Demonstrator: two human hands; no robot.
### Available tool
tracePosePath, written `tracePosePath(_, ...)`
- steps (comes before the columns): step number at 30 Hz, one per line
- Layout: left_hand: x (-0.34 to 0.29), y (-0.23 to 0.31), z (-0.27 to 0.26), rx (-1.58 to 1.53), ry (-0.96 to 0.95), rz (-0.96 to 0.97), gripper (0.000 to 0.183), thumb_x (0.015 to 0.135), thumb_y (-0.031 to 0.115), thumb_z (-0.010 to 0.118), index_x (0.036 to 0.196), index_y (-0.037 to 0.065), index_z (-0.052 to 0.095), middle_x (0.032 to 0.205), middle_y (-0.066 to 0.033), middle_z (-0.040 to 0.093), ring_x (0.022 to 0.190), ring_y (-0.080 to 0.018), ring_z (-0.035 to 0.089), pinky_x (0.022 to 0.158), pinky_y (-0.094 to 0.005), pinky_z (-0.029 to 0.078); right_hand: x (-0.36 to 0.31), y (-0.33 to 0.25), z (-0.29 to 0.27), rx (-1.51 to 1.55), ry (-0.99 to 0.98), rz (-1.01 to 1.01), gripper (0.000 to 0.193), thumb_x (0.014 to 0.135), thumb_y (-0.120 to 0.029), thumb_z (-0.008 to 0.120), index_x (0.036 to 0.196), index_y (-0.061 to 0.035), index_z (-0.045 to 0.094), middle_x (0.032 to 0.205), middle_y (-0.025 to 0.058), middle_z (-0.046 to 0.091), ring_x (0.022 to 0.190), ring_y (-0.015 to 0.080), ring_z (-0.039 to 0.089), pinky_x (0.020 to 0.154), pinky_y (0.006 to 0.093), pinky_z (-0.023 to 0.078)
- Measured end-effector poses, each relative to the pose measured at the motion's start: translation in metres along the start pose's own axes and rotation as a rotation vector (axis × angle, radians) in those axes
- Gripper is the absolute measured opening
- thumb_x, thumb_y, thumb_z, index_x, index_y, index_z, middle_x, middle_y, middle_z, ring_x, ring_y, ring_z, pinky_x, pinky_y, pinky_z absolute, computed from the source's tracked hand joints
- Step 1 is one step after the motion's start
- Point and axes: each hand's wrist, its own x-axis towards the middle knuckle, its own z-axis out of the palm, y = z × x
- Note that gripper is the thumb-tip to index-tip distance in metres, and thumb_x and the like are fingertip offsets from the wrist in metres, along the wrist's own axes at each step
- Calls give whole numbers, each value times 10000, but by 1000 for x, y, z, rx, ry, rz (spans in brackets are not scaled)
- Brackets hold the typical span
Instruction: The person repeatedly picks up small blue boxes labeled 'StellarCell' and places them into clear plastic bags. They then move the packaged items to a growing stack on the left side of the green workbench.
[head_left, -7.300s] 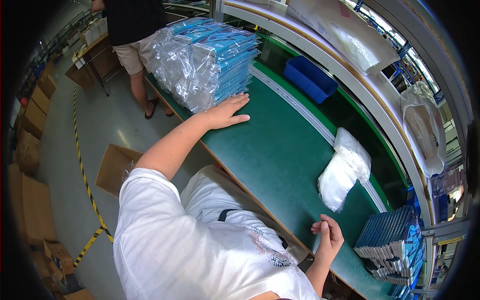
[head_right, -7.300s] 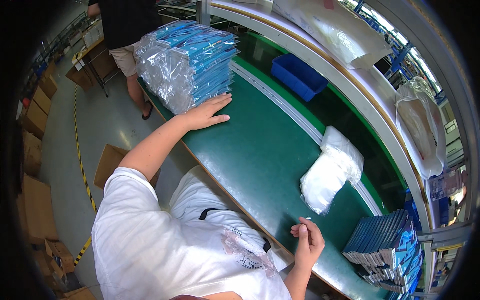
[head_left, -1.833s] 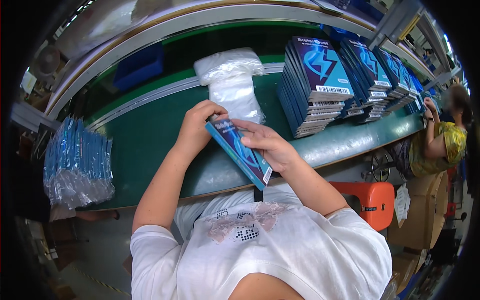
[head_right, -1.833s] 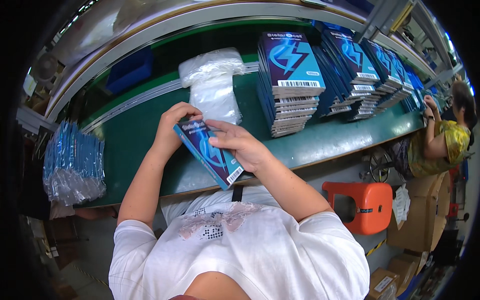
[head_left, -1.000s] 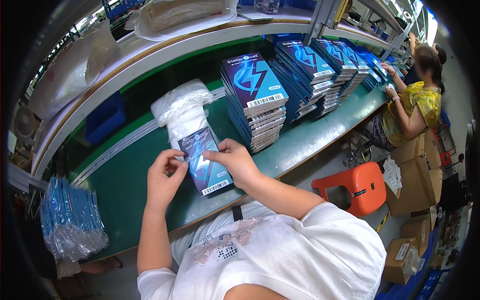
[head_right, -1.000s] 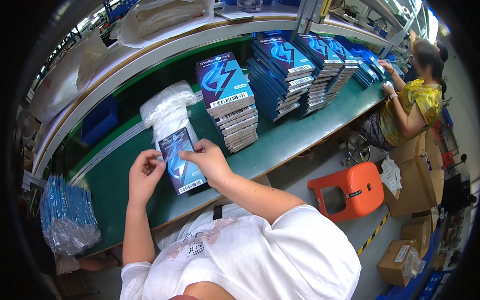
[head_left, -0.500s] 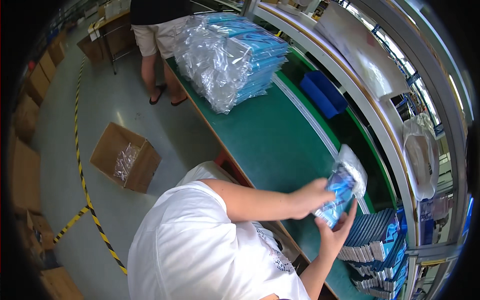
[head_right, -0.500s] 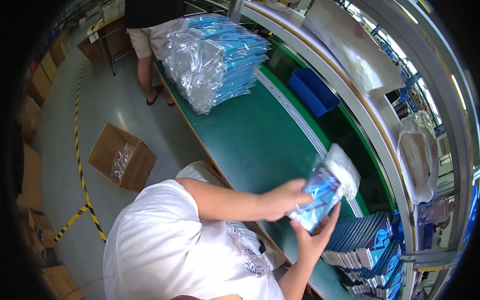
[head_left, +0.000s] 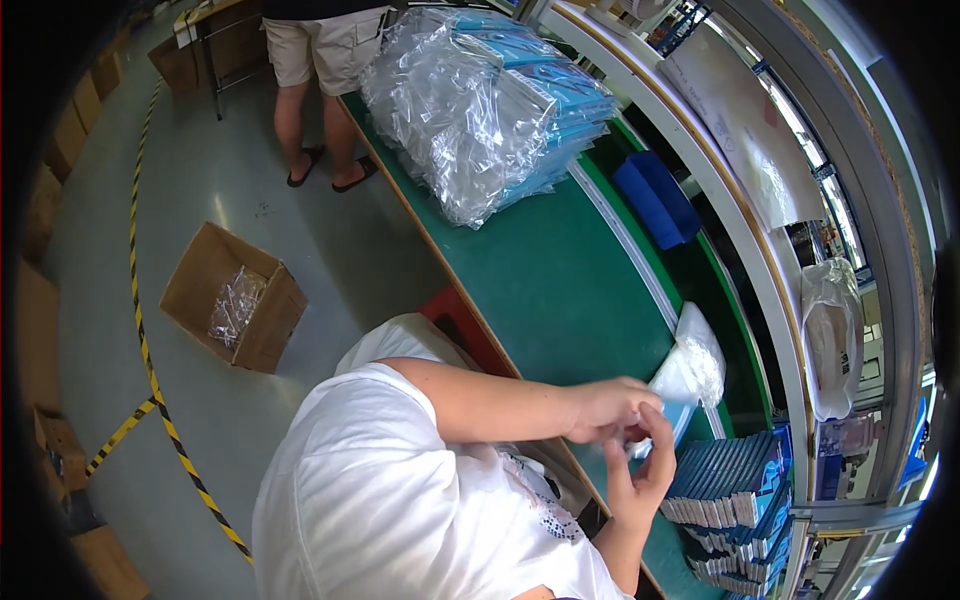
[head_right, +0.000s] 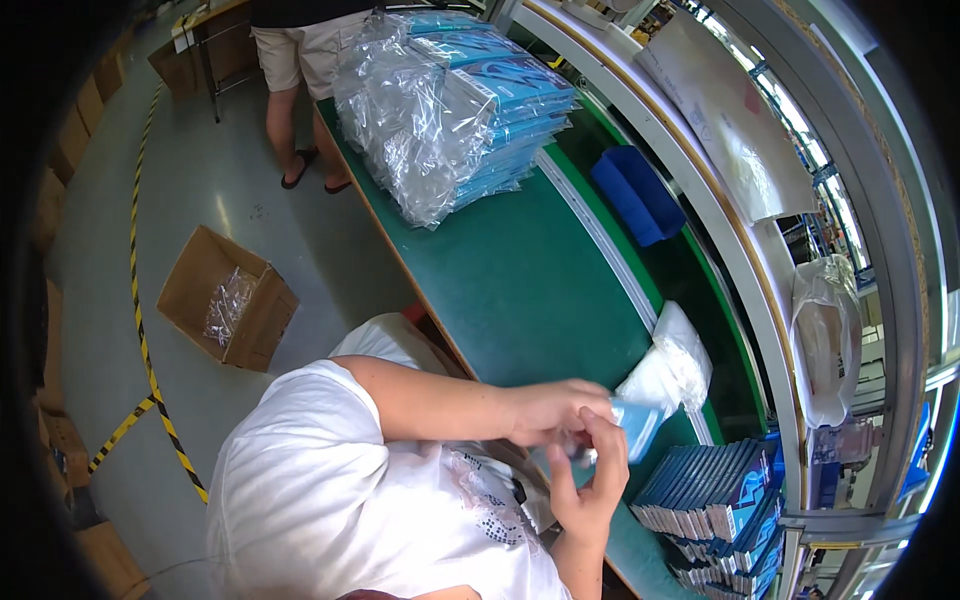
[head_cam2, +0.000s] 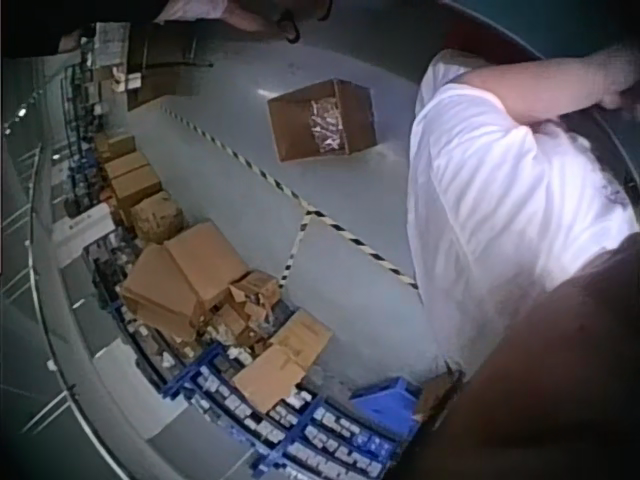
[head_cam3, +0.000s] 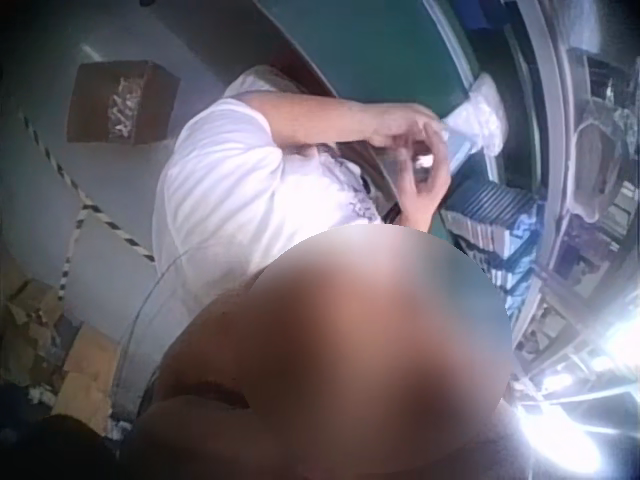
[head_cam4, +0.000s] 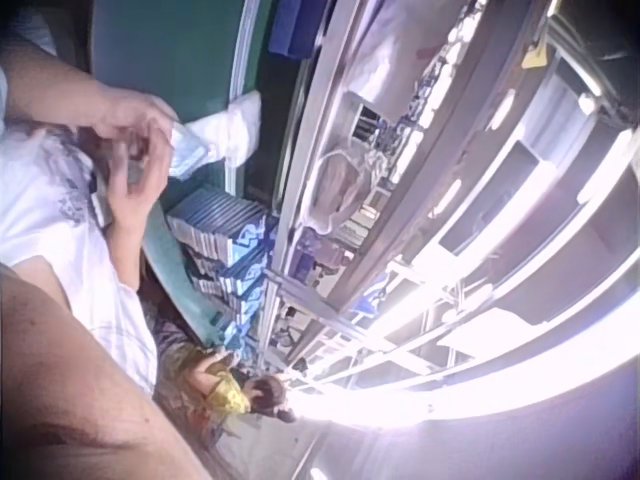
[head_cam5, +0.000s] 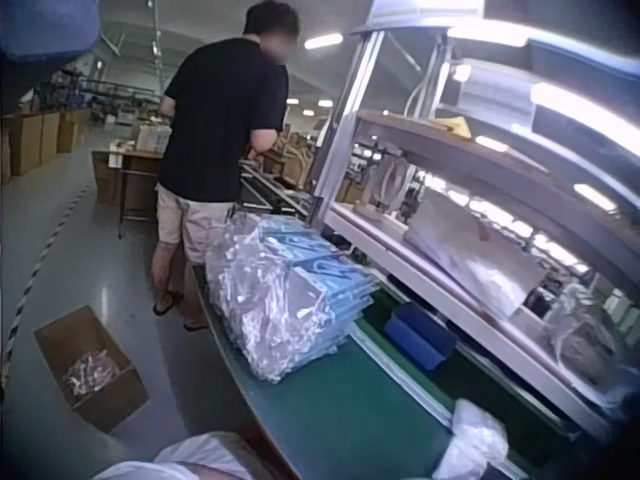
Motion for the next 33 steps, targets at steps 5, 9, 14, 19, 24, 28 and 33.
tracePosePath(5, -24, 58, -38, 1364, 401, 883, 469, 769, 56, 542, 1234, 49, 482, 1175, -117, 526, 1111, -279, 510, 957, -425, 395, -8, -4, -40, 114, 171, 194, 586, 717, 2, 626, 1278, 16, 452, 1141, 164, 547, 850, 201, 598, 750, 298, 481)
tracePosePath(9, -56, 80, -77, 2133, 635, 73, 577, 785, 183, 627, 1325, 95, 442, 1461, -150, 294, 1372, -347, 223, 1085, -593, 130, -21, -2, -98, -181, 457, 285, 354, 884, -67, 535, 1232, -4, 525, 1074, 112, 592, 871, 153, 576, 776, 266, 465)
tracePosePath(14, -45, 82, -77, 2252, 749, 203, 564, 788, 229, 641, 1302, 78, 466, 1439, -233, 279, 1389, -357, 159, 1087, -579, 145, -18, 26, -163, -603, 776, 438, 482, 882, -284, 608, 1234, 32, 518, 1072, 173, 596, 983, 258, 571, 875, 329, 444)
tracePosePath(19, 18, 34, -33, 2246, 229, 572, 448, 768, 204, 648, 1187, 85, 545, 1353, -171, 393, 1339, -341, 264, 1061, -565, 237, -25, 77, -186, -782, 344, 897, 735, 772, -462, 678, 1258, 55, 486, 1182, 262, 551, 1140, 377, 501, 994, 381, 355)
tracePosePath(24, 88, -1, -46, 2150, -253, 591, 243, 784, 126, 558, 1016, 101, 629, 1162, -101, 535, 1174, -283, 439, 978, -503, 338, -16, 71, -188, -887, 391, 838, 668, 702, -289, 696, 1235, 51, 482, 1218, 241, 515, 1156, 365, 475, 990, 383, 353)
tracePosePath(28, 100, 6, -36, 2267, -328, 483, 168, 767, 87, 538, 910, 91, 627, 950, -73, 555, 971, -248, 504, 834, -433, 390, -23, 47, -166, -724, 709, 374, 671, 711, -159, 703, 1299, 8, 424, 1194, 152, 479, 1100, 257, 479, 893, 361, 413)
tracePosePath(33, 107, -7, -41, 2055, -230, 841, 117, 761, 102, 539, 857, 72, 598, 842, -89, 549, 887, -279, 536, 747, -401, 434, -48, 12, -136, 140, 618, 385, 740, 788, -421, 612, 1363, -31, 357, 1090, 84, 513, 804, 154, 537, 623, 258, 441)
